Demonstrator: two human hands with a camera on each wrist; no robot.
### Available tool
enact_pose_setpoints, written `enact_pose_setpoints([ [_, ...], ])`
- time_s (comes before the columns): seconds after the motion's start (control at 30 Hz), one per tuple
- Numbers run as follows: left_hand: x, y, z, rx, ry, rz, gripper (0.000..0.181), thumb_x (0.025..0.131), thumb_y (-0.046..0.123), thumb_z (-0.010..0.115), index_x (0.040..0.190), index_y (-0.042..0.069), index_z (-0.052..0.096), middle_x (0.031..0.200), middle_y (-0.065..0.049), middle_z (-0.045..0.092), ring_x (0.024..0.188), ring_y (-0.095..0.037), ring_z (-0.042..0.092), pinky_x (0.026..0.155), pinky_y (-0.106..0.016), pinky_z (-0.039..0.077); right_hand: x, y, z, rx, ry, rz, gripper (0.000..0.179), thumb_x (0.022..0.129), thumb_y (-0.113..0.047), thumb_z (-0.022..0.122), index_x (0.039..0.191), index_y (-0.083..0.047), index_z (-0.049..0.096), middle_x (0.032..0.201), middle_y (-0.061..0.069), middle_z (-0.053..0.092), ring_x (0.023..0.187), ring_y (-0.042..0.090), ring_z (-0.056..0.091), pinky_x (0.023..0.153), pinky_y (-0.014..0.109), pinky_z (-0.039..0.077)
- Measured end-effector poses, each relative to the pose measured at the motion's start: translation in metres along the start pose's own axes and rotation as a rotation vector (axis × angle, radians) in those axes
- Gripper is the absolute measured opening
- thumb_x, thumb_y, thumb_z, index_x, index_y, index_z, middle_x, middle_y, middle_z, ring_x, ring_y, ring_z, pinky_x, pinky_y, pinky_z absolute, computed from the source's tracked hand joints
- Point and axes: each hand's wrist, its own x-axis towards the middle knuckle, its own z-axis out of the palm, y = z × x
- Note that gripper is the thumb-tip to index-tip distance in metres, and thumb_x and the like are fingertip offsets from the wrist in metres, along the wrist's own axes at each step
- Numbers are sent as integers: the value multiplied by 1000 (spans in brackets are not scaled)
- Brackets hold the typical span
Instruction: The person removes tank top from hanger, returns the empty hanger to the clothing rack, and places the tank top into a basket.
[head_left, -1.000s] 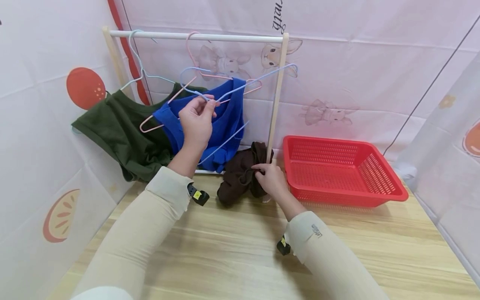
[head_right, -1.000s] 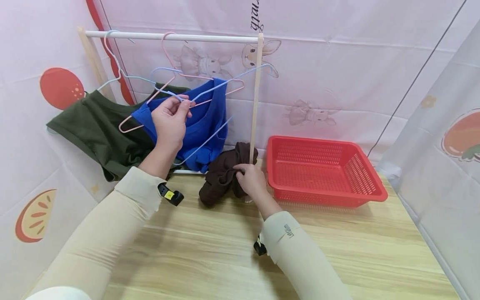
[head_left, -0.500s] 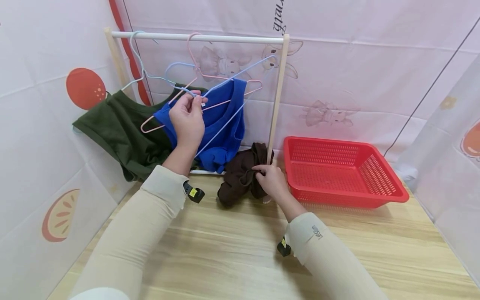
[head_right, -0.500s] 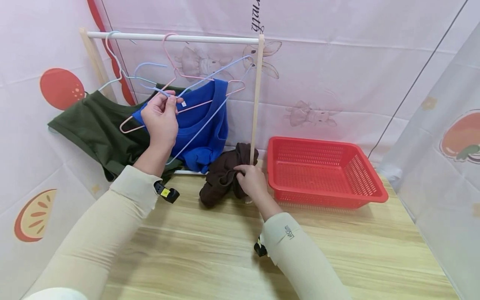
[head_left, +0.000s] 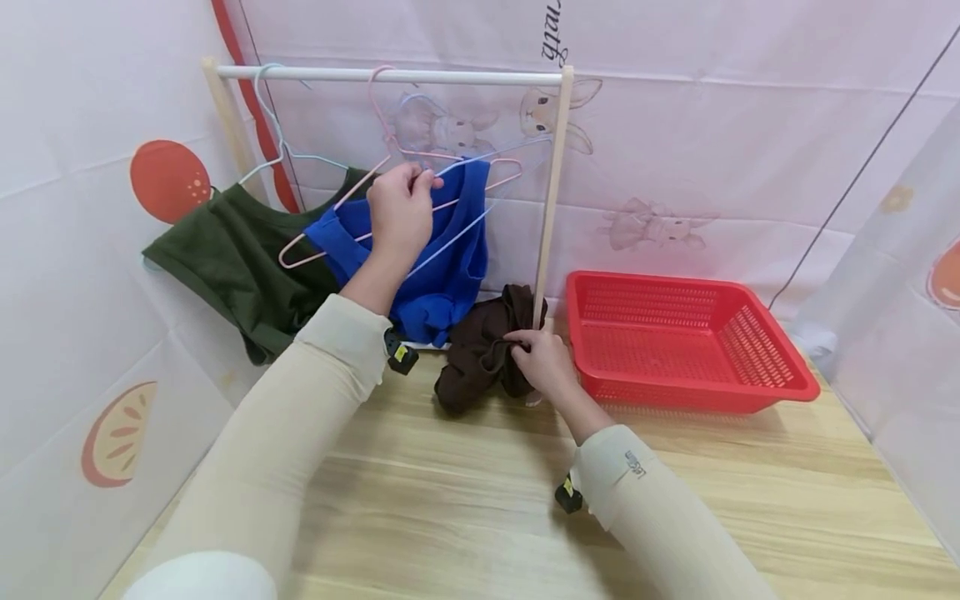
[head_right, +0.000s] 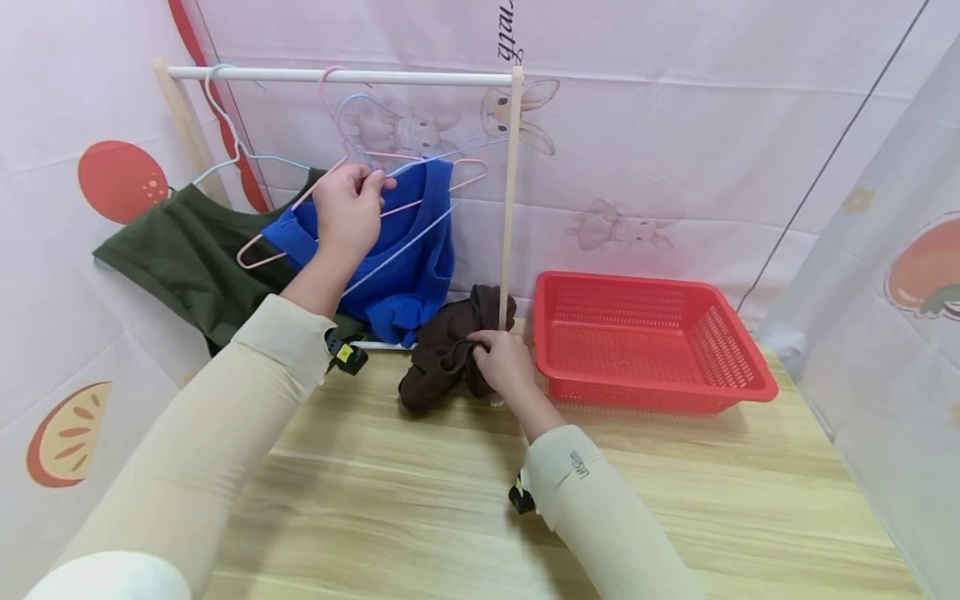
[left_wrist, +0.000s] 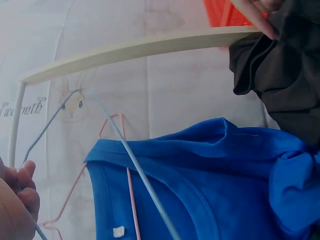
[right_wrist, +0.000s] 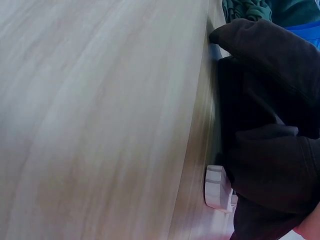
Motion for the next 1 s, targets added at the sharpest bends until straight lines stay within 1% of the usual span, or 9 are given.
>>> enact_pose_setpoints([
  [0.07, 6, 5, 7, 31, -16, 33, 22, 100, 16, 57, 97, 1, 73, 95, -9, 76, 82, -22, 66, 67, -24, 42, -1, 1, 0, 2, -4, 4, 25, 93, -17, 63, 113, -24, 75, 92, 12, 74, 70, 22, 61, 63, 36, 51],
  [0.13, 13, 11, 13, 52, -30, 57, 22, 100, 18, 58, 96, 2, 73, 93, -9, 76, 84, -22, 66, 72, -27, 46, -2, 3, 0, 6, -5, 4, 24, 93, -17, 63, 112, -24, 75, 107, 10, 73, 88, 25, 67, 74, 40, 54],
  [0.2, 21, 18, 17, 84, -40, 76, 23, 100, 19, 58, 95, 2, 73, 92, -8, 75, 87, -22, 67, 78, -30, 48, -3, 3, -1, 10, -5, 7, 24, 93, -17, 63, 112, -25, 76, 112, 9, 73, 98, 26, 68, 80, 41, 55],
  [0.33, 37, 35, 20, 179, -65, 34, 26, 101, 27, 55, 98, 8, 73, 95, -3, 76, 92, -17, 67, 86, -31, 48, -4, 4, -2, 15, -1, 4, 23, 93, -17, 63, 110, -26, 76, 111, 7, 73, 92, 25, 68, 75, 38, 54],
  [0.5, 55, 51, 22, 258, -116, -60, 30, 102, 36, 51, 106, 16, 73, 101, 2, 75, 96, -13, 65, 85, -29, 45, -5, 4, -3, 16, -7, -8, 23, 93, -17, 63, 109, -26, 76, 105, 6, 74, 73, 21, 61, 61, 32, 46],
  [0.6, 63, 54, 23, 272, -138, -95, 32, 102, 38, 49, 106, 17, 73, 101, 2, 74, 94, -12, 63, 80, -27, 45, -7, 1, -2, 18, -15, -14, 23, 93, -17, 63, 109, -26, 76, 97, 6, 74, 62, 20, 54, 55, 30, 42],
  [0.73, 70, 54, 26, 296, -148, -108, 34, 103, 37, 49, 103, 16, 75, 97, 2, 74, 92, -12, 63, 78, -26, 45, -8, -1, 1, 27, -16, -20, 22, 93, -15, 64, 108, -25, 77, 89, 5, 73, 54, 15, 45, 51, 28, 39],
  [0.9, 72, 52, 31, 304, -204, -145, 33, 102, 36, 50, 99, 17, 76, 94, 3, 73, 93, -14, 63, 81, -29, 45, -8, -3, 2, 39, -12, -27, 23, 92, -14, 64, 107, -25, 77, 81, 5, 71, 48, 13, 39, 49, 28, 37],
  [1.0, 70, 49, 34, 310, -256, -182, 32, 102, 37, 51, 99, 18, 77, 95, 4, 73, 97, -14, 62, 84, -30, 46, -8, -3, 3, 42, -9, -36, 23, 92, -13, 64, 107, -24, 77, 87, 4, 73, 51, 13, 41, 50, 28, 37],
])
